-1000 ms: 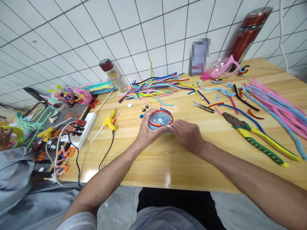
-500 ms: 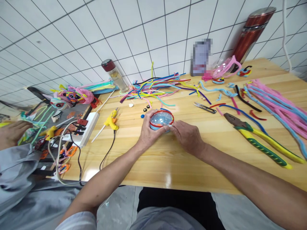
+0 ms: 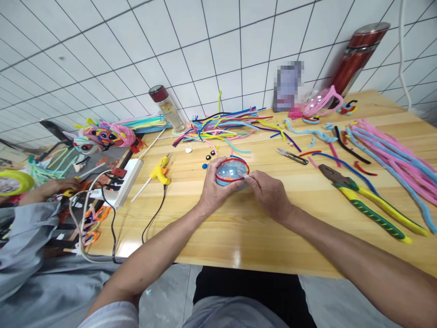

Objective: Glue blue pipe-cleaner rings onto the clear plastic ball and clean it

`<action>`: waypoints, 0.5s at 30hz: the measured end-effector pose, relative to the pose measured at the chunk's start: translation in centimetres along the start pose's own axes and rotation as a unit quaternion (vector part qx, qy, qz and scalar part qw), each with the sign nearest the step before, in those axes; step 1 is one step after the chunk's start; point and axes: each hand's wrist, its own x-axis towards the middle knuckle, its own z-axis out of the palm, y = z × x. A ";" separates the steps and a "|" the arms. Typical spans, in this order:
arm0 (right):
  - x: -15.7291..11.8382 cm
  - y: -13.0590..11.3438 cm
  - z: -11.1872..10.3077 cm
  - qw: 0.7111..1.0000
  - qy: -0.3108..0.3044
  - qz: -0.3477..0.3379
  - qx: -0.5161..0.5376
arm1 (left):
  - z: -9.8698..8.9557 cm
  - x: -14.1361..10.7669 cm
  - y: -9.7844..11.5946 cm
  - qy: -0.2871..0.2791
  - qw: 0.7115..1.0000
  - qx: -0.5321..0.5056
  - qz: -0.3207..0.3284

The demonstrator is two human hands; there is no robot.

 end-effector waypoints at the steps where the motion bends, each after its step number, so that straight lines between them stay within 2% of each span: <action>1: 0.1 0.1 -0.2 1.000 0.001 0.004 0.003 | 0.0 0.0 -0.1 -0.003 1.000 -0.001 0.004; 4: 0.3 0.1 -0.7 1.000 0.006 -0.003 -0.005 | 0.1 -0.1 -0.4 -0.005 1.000 0.002 0.014; 9: 0.4 0.0 -1.4 0.995 0.013 -0.074 -0.067 | -0.3 0.0 -0.4 -0.014 0.997 0.055 0.058; 15: 0.5 -0.4 -2.0 0.976 0.026 -0.141 -0.163 | -2.2 0.0 1.7 0.010 0.981 0.132 0.140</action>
